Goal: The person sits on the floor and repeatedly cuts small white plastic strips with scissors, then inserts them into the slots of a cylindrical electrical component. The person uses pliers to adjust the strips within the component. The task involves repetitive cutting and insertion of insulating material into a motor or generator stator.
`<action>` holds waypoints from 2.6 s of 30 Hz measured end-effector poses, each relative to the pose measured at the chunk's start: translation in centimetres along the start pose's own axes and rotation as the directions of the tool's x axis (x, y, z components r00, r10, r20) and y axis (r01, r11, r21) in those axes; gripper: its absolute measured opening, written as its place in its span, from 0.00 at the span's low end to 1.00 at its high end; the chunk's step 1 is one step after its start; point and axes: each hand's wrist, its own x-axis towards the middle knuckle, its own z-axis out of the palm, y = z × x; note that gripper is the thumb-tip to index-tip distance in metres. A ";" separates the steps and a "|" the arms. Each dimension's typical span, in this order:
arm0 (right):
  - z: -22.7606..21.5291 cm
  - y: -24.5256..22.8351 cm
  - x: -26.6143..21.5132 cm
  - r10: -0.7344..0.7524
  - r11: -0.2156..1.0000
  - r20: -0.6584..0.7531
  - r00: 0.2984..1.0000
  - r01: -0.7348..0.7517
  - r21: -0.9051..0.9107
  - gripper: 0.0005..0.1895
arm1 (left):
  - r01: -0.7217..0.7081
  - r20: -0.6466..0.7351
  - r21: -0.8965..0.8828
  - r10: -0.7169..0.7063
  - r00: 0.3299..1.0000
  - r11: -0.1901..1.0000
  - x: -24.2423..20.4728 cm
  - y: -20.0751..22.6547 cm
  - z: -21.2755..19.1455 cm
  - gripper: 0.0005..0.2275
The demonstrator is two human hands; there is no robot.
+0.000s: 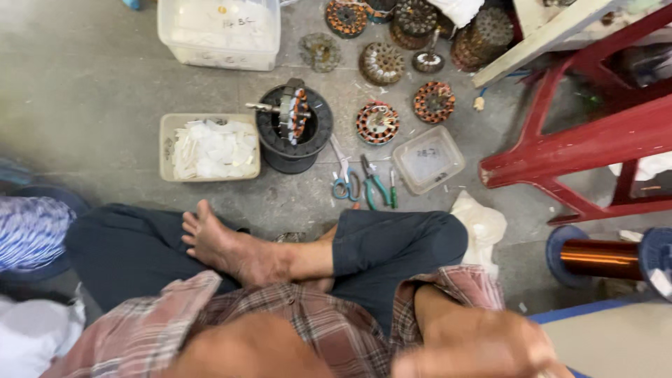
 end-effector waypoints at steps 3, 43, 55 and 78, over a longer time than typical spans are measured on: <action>1.8 -0.6 7.2 0.418 0.720 0.393 0.819 -0.035 -0.693 0.06 | -0.006 -0.064 -0.043 0.003 0.998 0.999 0.9 -1.0 -0.1 0.07; -2.2 28.8 -7.5 0.928 0.346 -0.062 0.366 -0.914 -0.212 0.09 | 0.519 -0.239 -0.013 -0.506 0.829 0.855 2.8 -26.4 3.3 0.15; -3.6 31.1 -6.9 0.976 0.211 0.027 0.215 -0.914 -0.348 0.08 | 0.601 -0.146 -0.126 -0.614 0.776 0.789 2.4 -28.4 3.8 0.17; -3.9 29.1 -6.3 0.938 0.344 0.071 0.340 -0.885 -0.313 0.17 | 0.497 -0.212 -0.154 -0.519 0.828 0.854 2.7 -26.8 3.4 0.10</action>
